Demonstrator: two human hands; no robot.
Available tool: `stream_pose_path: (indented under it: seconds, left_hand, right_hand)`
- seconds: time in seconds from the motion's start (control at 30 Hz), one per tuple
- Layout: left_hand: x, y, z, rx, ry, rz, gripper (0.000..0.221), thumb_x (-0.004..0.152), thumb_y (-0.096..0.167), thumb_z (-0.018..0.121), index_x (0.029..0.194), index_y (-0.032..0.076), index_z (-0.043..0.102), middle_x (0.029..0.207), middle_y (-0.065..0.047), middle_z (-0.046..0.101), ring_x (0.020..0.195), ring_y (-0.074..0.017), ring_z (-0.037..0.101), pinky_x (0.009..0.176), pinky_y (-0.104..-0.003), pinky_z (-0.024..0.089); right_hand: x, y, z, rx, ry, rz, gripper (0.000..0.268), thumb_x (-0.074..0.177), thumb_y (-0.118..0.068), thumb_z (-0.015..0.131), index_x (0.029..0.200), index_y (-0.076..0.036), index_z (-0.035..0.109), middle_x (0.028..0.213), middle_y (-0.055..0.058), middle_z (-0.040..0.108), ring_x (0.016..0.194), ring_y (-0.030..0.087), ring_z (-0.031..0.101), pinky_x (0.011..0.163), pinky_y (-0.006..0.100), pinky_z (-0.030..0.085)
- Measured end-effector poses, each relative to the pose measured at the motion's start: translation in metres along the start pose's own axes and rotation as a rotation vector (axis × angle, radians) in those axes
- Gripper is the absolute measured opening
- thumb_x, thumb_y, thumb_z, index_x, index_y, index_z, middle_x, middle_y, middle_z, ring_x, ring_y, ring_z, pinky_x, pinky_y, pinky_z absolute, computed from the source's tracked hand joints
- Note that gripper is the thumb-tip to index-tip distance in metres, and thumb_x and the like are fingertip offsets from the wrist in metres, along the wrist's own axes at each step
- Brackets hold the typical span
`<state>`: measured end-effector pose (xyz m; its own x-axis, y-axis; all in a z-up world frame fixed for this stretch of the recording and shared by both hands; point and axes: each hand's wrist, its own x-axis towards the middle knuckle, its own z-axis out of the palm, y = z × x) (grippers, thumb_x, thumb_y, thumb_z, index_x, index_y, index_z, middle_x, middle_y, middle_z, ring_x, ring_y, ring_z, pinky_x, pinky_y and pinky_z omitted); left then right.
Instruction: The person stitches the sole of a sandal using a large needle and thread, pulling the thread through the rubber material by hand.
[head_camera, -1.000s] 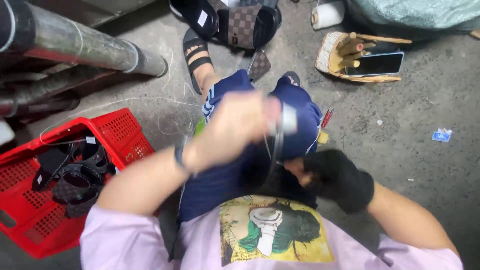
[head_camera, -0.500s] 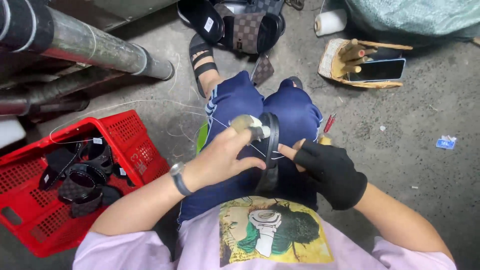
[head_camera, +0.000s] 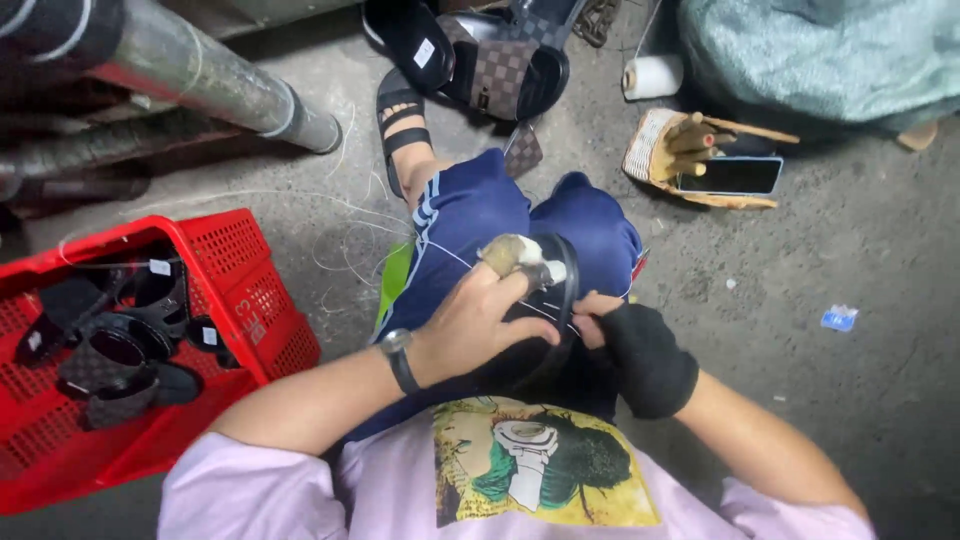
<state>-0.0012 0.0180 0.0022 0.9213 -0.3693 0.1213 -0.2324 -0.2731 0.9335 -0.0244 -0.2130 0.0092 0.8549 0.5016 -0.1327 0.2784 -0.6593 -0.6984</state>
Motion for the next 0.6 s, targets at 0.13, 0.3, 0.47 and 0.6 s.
stream_pose_path:
  seconds: [0.13, 0.3, 0.47, 0.6]
  left_hand:
    - [-0.016, 0.015, -0.003, -0.024, 0.068, -0.118, 0.040, 0.073, 0.038, 0.081, 0.086, 0.005, 0.063, 0.078, -0.014, 0.055, 0.069, -0.0321, 0.062, 0.059, -0.037, 0.051]
    - [-0.016, 0.023, -0.008, -0.374, 0.055, -0.210, 0.022, 0.077, 0.024, 0.077, 0.082, 0.006, 0.066, 0.081, -0.011, 0.061, 0.071, -0.0249, 0.063, 0.063, -0.030, 0.051]
    - [-0.019, -0.006, 0.022, -0.242, -0.050, -0.443, 0.050, 0.082, 0.023, 0.067, 0.120, -0.003, 0.047, 0.071, -0.017, 0.066, 0.055, -0.0239, 0.066, 0.045, -0.028, 0.051]
    - [-0.015, 0.008, 0.018, -0.365, -0.080, -0.462, 0.039, 0.078, 0.014, 0.070, 0.110, 0.000, 0.055, 0.064, -0.011, 0.062, 0.056, -0.0179, 0.063, 0.051, -0.021, 0.052]
  right_hand:
    - [-0.015, 0.006, 0.006, 0.001, 0.107, 0.166, 0.022, 0.086, -0.023, 0.068, 0.105, -0.012, 0.066, 0.087, 0.009, 0.072, 0.078, 0.029, 0.070, 0.064, 0.036, 0.056]
    - [-0.004, -0.019, -0.006, -0.082, 0.153, 0.095, 0.015, 0.086, -0.018, 0.069, 0.096, -0.006, 0.067, 0.089, 0.012, 0.072, 0.077, 0.031, 0.070, 0.063, 0.035, 0.056]
    - [0.006, -0.039, -0.018, -0.119, 0.198, -0.088, 0.033, 0.077, -0.016, 0.076, 0.111, -0.014, 0.072, 0.095, 0.003, 0.073, 0.080, 0.021, 0.071, 0.067, 0.031, 0.057]
    - [0.007, -0.050, -0.045, 0.000, 0.091, -0.005, 0.034, 0.079, -0.011, 0.071, 0.113, -0.013, 0.072, 0.092, 0.008, 0.073, 0.076, 0.026, 0.071, 0.061, 0.033, 0.057]
